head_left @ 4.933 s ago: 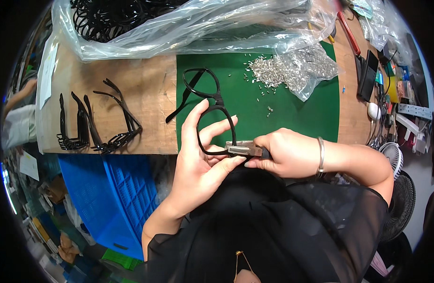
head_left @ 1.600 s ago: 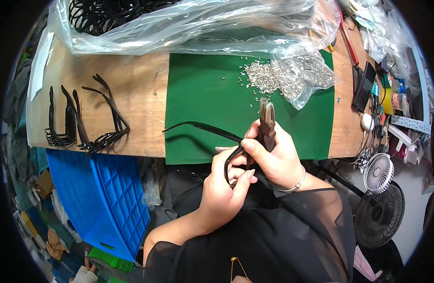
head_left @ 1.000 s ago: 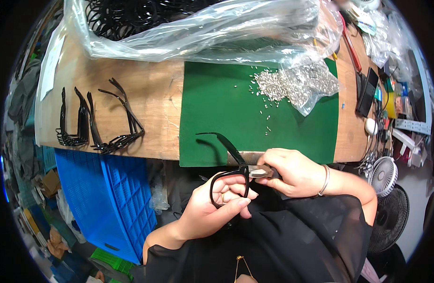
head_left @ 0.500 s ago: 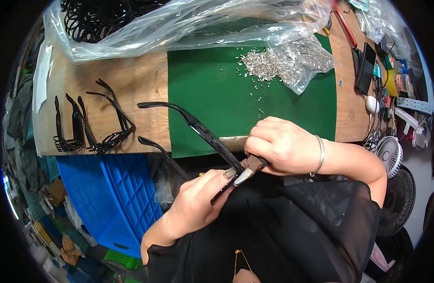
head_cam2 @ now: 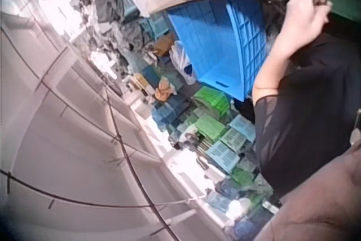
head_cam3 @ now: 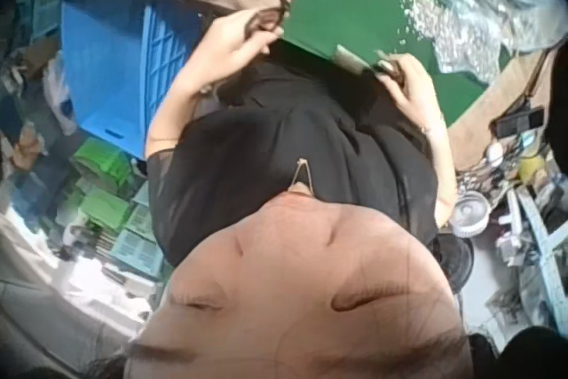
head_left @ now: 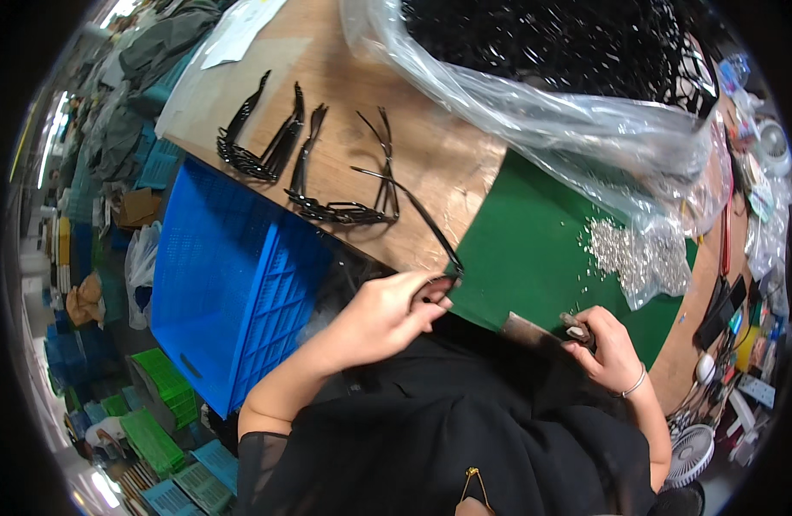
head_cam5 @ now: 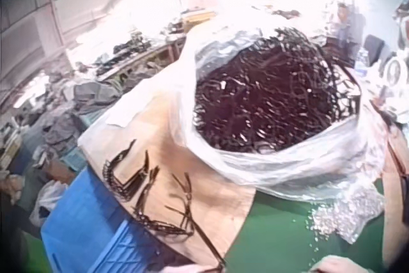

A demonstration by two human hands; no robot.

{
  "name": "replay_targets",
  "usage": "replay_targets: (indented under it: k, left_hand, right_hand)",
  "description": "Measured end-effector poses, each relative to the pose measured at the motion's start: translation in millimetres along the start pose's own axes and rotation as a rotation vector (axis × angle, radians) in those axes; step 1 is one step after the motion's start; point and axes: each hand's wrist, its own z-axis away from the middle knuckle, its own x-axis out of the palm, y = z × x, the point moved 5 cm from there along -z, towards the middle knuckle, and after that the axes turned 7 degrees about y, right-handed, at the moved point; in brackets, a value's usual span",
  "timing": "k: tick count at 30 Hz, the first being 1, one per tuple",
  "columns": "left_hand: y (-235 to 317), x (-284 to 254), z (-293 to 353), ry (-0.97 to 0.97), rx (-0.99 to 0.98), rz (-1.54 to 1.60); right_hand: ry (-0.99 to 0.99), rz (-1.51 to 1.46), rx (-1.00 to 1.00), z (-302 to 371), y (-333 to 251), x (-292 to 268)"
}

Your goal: The person repeatedly picks up black eyeglass frames from a plastic bag and uses pliers to press or adjust the frame arms. Finished frames are placed on the table. The person also handles small metal components scattered on the green mat.

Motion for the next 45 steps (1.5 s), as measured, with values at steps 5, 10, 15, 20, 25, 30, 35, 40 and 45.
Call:
replay_targets:
  k: [5,10,15,20,25,30,35,40,45]
  left_hand:
    - [-21,-29,-29,0.015,-0.067,0.008]
    - [-5,-62,-31,-0.02,0.477,-0.817]
    - [-51,-68,-44,0.247,0.526,-1.274]
    - [-13,-69,-57,0.091,0.511,-0.983]
    - [93,-10,-117,0.296,0.925,-0.57]
    - [31,18,-201,0.195,0.479,-1.023]
    - [78,-37,-191,0.6,0.836,-0.639]
    - [106,-107,-211,0.968,0.812,-1.128]
    - [117,-99,-221,0.81,0.881,-1.194]
  right_hand:
    - [0.075,0.011,0.005,-11,11,22]
    - [0.112,0.019,0.098,-2,23,16]
    - [0.163,-0.01,0.096,-4,26,15]
    - [0.18,-0.054,0.087,1,27,5]
    - [0.201,-0.018,0.13,-3,36,11]
    - [0.253,-0.041,0.079,20,40,9]
    - [0.333,-0.074,0.164,30,44,1]
    - [0.318,-0.01,0.242,14,53,3]
    - [0.309,-0.063,0.217,14,58,4]
